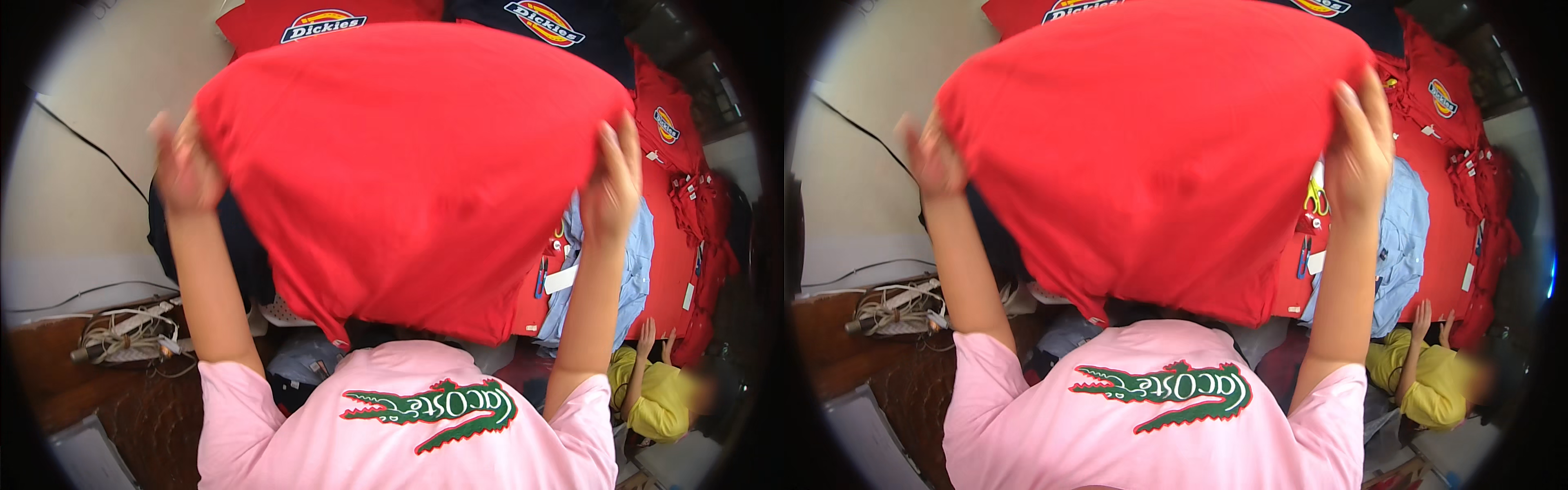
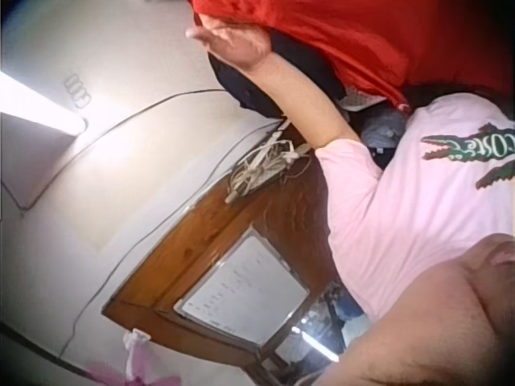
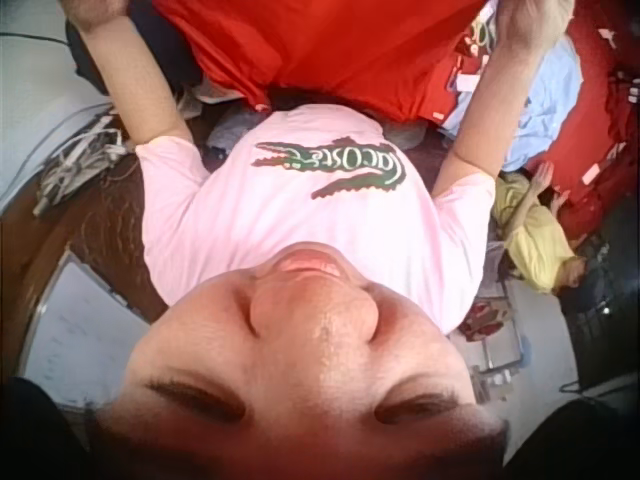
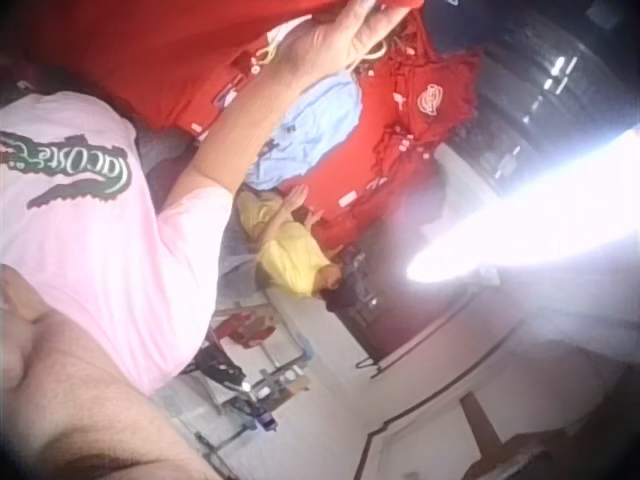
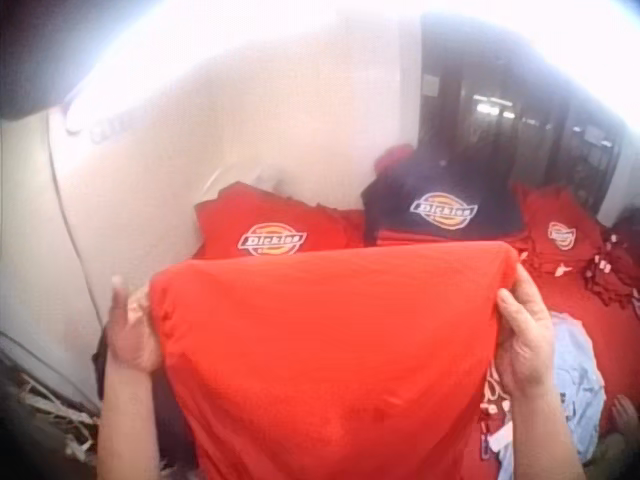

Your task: The person sorts red and blue shirts, places a blue shirt into a plastic bag, and then handles bubble wrap.

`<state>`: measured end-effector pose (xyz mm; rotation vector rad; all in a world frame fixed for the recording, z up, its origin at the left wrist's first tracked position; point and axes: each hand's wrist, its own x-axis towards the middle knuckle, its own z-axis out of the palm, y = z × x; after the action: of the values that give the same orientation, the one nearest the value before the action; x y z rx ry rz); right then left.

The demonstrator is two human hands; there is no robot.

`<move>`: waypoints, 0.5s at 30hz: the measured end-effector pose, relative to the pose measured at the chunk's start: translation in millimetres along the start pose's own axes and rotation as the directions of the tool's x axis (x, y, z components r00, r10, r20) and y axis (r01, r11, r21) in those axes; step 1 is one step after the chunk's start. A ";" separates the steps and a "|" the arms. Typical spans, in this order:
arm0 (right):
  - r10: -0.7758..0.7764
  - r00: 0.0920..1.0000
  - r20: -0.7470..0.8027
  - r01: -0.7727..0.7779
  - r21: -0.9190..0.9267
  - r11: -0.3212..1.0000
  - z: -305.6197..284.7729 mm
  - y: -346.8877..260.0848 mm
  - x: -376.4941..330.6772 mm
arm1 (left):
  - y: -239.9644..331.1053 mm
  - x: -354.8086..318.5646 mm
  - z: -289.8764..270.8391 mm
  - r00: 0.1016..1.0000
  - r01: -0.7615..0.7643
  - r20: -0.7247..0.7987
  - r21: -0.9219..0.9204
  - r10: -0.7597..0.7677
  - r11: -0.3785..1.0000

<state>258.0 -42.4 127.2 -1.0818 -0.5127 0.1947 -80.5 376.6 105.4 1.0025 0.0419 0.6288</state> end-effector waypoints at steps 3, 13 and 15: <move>0.131 0.974 0.185 -0.131 -0.014 0.991 14.4 80.9 75.9 | -46.6 97.9 -5.4 0.995 0.095 0.025 0.057 -0.097 0.994; 0.093 0.995 0.037 -0.013 -0.874 0.486 -67.2 171.4 -76.8 | -199.4 -49.3 -65.3 0.954 0.277 -0.288 0.954 0.082 0.117; 0.150 0.989 -0.010 -0.061 -0.939 0.338 -75.1 157.6 -140.7 | -203.9 -123.1 -50.6 0.851 0.495 -0.518 0.848 0.093 0.191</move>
<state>187.6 -84.0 -81.7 -2.3065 -0.6385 0.0247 -101.2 275.7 -115.2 2.0435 1.1895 0.5275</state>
